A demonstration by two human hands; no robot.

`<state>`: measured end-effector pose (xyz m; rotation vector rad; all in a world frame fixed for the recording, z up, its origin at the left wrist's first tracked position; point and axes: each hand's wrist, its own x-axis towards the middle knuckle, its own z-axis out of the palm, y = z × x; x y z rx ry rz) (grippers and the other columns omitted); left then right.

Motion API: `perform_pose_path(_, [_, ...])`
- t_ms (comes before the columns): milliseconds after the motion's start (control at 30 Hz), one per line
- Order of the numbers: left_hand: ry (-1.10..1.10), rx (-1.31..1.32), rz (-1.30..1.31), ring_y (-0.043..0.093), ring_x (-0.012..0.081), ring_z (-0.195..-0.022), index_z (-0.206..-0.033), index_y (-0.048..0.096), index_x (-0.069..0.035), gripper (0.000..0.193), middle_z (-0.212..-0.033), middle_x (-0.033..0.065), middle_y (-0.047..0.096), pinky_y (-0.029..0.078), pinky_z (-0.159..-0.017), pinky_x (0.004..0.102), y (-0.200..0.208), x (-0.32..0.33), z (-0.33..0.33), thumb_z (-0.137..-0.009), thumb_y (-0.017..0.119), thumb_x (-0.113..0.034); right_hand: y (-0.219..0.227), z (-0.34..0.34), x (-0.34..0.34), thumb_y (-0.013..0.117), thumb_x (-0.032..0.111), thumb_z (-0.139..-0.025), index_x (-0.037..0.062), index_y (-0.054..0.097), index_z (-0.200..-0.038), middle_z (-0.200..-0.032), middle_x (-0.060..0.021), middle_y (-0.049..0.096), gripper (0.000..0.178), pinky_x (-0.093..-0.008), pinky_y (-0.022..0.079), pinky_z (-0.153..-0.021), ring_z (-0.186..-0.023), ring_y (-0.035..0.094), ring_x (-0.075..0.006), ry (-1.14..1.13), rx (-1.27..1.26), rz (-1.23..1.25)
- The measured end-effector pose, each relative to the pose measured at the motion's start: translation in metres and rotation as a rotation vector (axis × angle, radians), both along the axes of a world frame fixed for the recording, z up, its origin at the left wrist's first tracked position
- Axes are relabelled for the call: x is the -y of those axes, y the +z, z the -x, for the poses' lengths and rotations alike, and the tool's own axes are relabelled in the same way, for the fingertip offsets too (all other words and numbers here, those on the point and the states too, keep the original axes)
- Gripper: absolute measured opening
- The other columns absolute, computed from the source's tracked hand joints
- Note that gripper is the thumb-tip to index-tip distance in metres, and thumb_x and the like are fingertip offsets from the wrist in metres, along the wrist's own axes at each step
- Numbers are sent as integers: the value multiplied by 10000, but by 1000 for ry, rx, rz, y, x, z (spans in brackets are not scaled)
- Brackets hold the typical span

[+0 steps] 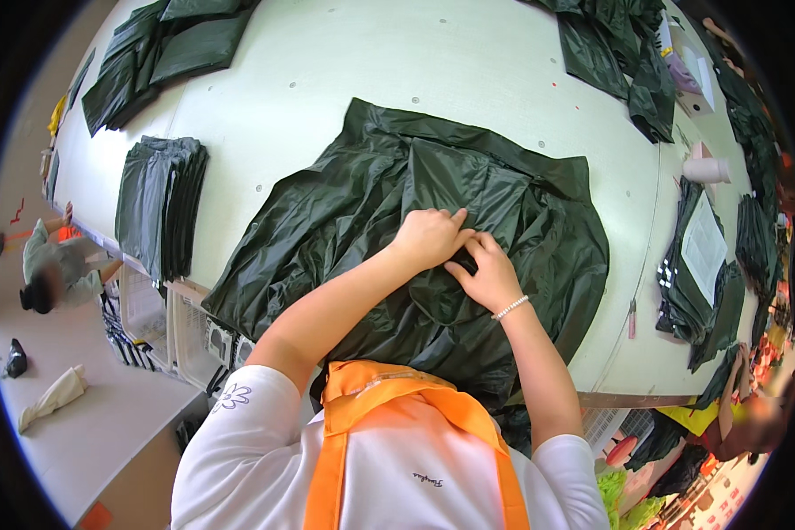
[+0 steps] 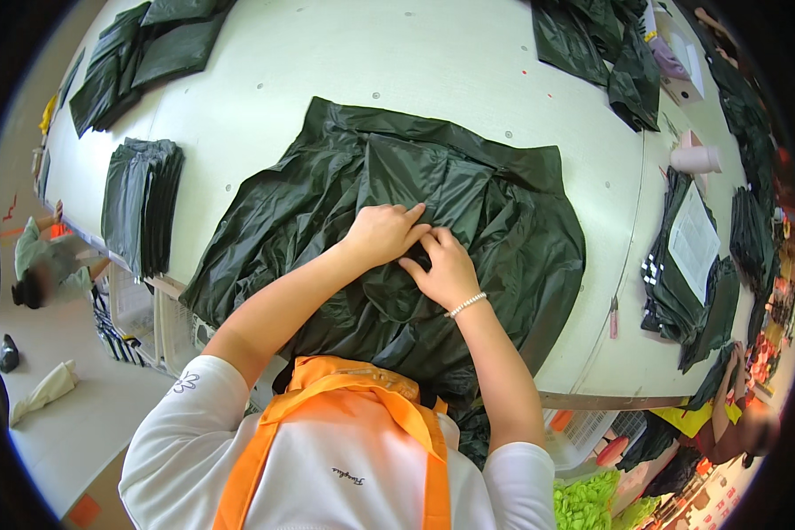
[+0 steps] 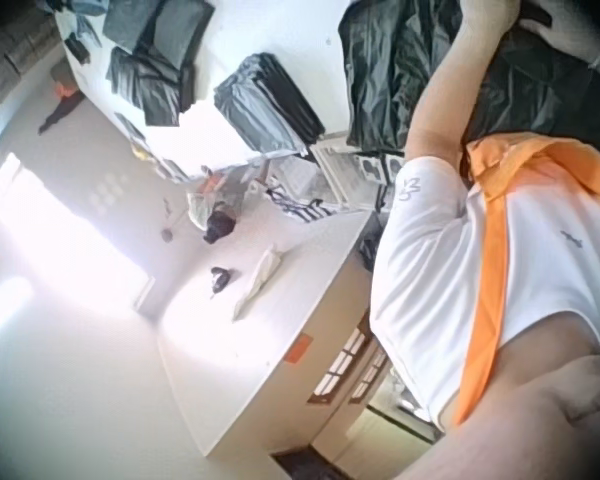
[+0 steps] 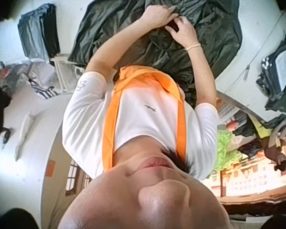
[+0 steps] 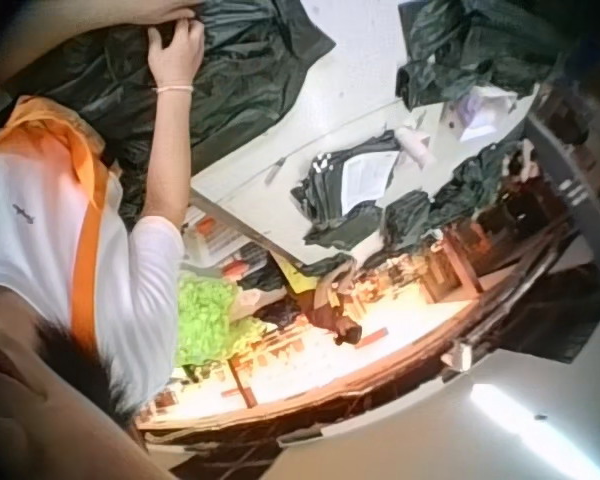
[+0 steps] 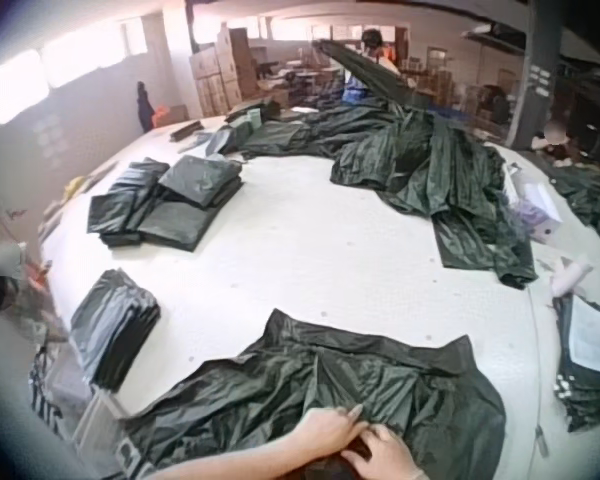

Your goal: The person folds a dark green jacket on a white table. They smooth the fabric, fold the sleeves inward, fold the jacket in half, then fold it again into a compact rectangle. The folded jacket is placed into a white plastic basket.

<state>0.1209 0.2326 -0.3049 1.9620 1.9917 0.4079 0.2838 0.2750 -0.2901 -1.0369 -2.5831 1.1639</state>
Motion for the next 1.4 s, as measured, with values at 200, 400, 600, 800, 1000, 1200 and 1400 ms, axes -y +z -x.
perform_pose_path(200, [-130,-129,-60,616,214,-726,-1250,538,-84,444,-808,87,594,485,-585,327,-22,18,7,-883,551,-333,30,-38,30,747,383,-684,63,486,-1272,-1336,-135,453,718,-428,300,-1062,-1275,380,-295,353,129,-310])
perform_pose_path(400, [160,822,389,595,357,-938,-1138,611,-12,411,-994,190,619,465,-811,381,-22,2,28,-939,457,-336,-5,9,-11,627,380,-826,61,663,-861,-756,-201,638,323,-441,495,-701,-792,621,-363,-164,339,16])
perform_pose_path(600, [-302,27,-225,508,267,-1028,-1089,583,-14,567,-1123,107,536,434,-837,357,35,18,22,-666,750,-352,-45,18,-54,659,434,-747,21,673,-720,-805,-213,648,414,-427,500,-701,-797,617,-383,-207,454,251])
perform_pose_path(800, [-328,-77,-98,564,201,-914,-968,636,-72,281,-971,36,580,464,-773,313,-16,39,22,-769,649,-269,3,15,-4,713,228,-742,74,615,-944,-870,-80,592,272,-375,434,-792,-899,566,-268,-112,-59,-581])
perform_pose_path(1000, [-20,529,51,639,299,-714,-837,622,-38,199,-775,107,676,495,-635,375,-26,5,41,-808,658,-231,-25,8,-4,677,209,-785,68,625,-944,-798,-84,617,219,-363,484,-648,-741,607,-259,-15,-125,-376])
perform_pose_path(1200, [-290,-27,-300,548,219,-918,-981,609,-82,350,-972,49,551,448,-825,320,5,12,20,-696,717,-255,-52,28,-56,731,163,-733,34,631,-729,-610,-96,614,163,-299,447,-535,-539,571,-176,-222,-35,370])
perform_pose_path(1400, [-142,277,-187,621,269,-822,-902,676,-57,215,-904,85,648,502,-731,354,-29,8,27,-734,700,-189,-12,28,-29,708,190,-726,76,642,-879,-890,-59,612,201,-367,430,-804,-914,552,-257,-26,-58,-507])
